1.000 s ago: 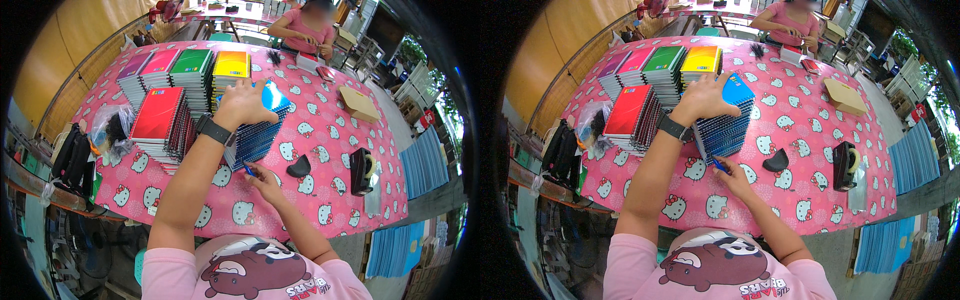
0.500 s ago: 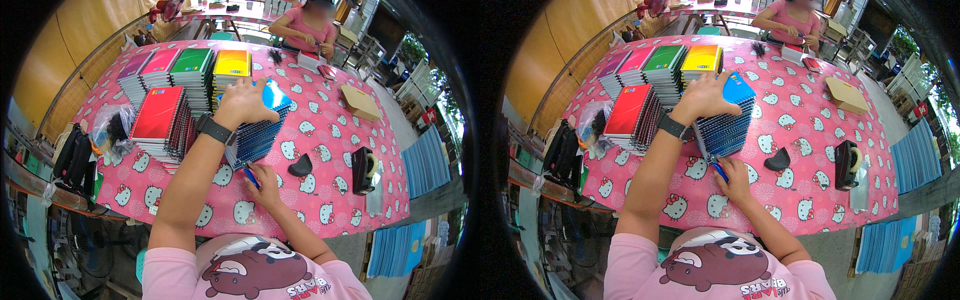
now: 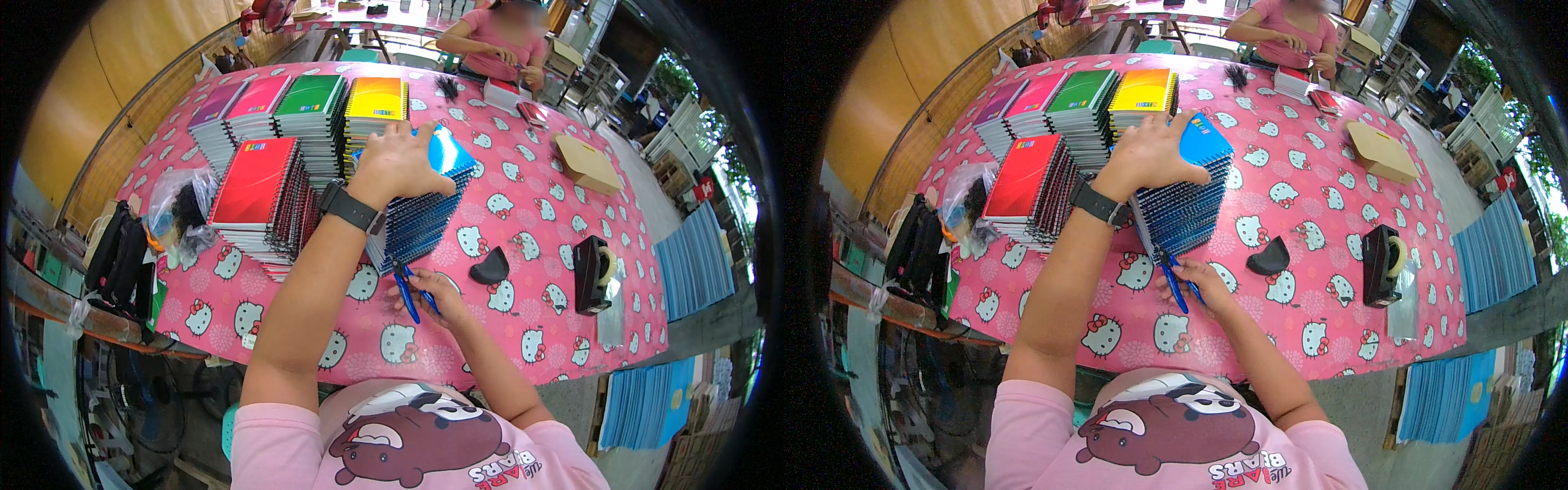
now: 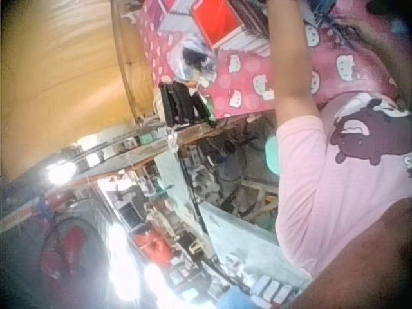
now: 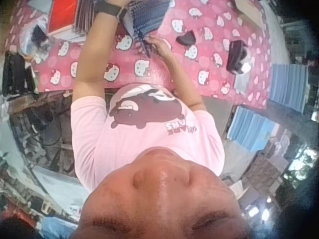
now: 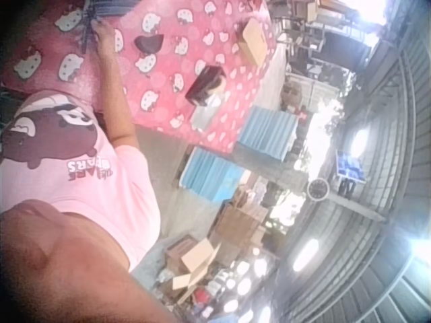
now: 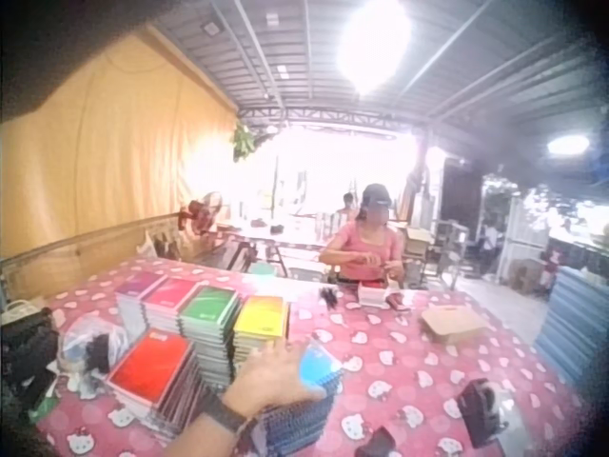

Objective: The person uses a blue utility knife to trim the edges of stacked spiral-bound notebooks. They repeatedly cut along the side of the stacks, then reposition the stacks and continue trimming. The person also handles a roll of clear tape and a cardboard box on the table.

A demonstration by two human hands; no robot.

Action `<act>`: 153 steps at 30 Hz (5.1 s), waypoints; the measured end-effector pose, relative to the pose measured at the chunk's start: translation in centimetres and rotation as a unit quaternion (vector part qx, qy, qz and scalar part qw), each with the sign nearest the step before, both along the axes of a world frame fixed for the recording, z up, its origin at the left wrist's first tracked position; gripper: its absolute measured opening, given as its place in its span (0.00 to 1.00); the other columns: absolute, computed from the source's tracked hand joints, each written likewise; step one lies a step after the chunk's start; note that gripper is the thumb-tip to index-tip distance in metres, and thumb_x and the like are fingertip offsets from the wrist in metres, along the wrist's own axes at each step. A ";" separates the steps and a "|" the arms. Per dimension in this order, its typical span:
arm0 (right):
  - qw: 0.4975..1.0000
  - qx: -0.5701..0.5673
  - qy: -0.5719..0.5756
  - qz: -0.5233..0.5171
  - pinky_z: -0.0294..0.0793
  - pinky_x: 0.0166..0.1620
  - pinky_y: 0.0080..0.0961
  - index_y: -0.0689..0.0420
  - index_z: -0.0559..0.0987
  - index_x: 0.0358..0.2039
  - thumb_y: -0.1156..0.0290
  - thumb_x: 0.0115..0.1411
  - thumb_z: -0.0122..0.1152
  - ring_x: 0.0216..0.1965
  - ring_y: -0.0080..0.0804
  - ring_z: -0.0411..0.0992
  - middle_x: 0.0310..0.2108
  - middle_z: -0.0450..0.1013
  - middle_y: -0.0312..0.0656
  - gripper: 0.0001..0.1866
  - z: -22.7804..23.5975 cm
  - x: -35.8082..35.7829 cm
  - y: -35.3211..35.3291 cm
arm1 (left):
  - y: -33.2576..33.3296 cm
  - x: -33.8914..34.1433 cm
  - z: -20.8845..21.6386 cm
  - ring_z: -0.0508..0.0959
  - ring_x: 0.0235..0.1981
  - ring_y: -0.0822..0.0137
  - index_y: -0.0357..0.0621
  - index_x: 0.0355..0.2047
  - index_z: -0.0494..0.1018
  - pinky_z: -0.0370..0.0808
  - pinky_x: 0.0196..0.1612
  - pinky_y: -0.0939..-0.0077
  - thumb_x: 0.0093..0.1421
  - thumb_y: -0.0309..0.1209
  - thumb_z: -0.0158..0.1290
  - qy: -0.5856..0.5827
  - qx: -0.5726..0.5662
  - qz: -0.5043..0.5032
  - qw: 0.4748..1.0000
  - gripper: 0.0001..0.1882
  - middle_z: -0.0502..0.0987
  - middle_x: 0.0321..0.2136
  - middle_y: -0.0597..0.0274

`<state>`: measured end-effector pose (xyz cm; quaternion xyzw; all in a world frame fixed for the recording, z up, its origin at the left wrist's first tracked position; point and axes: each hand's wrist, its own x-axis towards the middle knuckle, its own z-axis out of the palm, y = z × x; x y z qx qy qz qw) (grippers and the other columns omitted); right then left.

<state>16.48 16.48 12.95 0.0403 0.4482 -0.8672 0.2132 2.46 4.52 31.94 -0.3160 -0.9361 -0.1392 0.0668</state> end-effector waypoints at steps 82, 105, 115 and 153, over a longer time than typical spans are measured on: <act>0.953 -0.296 -0.011 0.060 0.58 0.59 0.52 0.55 0.57 0.63 0.54 0.64 0.42 0.55 0.46 0.66 0.54 0.66 0.52 0.31 -9.0 1.9 5.1 | 0.2 -0.2 1.1 0.65 0.56 0.46 0.46 0.62 0.55 0.65 0.55 0.53 0.34 0.64 0.60 -0.022 -0.007 -0.004 1.000 0.58 0.64 0.54 0.40; 0.961 -0.264 -0.034 0.072 0.62 0.57 0.50 0.55 0.60 0.61 0.54 0.64 0.43 0.54 0.45 0.66 0.52 0.68 0.52 0.29 -9.2 2.0 5.1 | 1.2 -0.1 1.9 0.59 0.60 0.41 0.52 0.63 0.52 0.59 0.58 0.46 0.35 0.58 0.61 -0.071 -0.037 0.004 0.997 0.56 0.59 0.57 0.38; 0.965 -0.254 -0.030 0.066 0.63 0.57 0.49 0.55 0.59 0.62 0.54 0.63 0.43 0.54 0.45 0.66 0.52 0.68 0.50 0.29 -8.7 2.0 5.1 | 1.2 -0.7 -0.3 0.68 0.53 0.43 0.48 0.59 0.59 0.67 0.52 0.51 0.53 0.63 0.45 0.030 0.036 0.002 0.999 0.41 0.69 0.48 0.38; 0.967 -0.243 -0.036 0.059 0.61 0.58 0.51 0.54 0.59 0.62 0.54 0.63 0.44 0.54 0.46 0.66 0.52 0.68 0.51 0.30 -9.0 2.1 5.1 | -4.1 2.5 -1.6 0.55 0.64 0.53 0.57 0.63 0.56 0.45 0.61 0.37 0.62 0.53 0.39 0.050 0.045 -0.005 0.998 0.31 0.57 0.63 0.66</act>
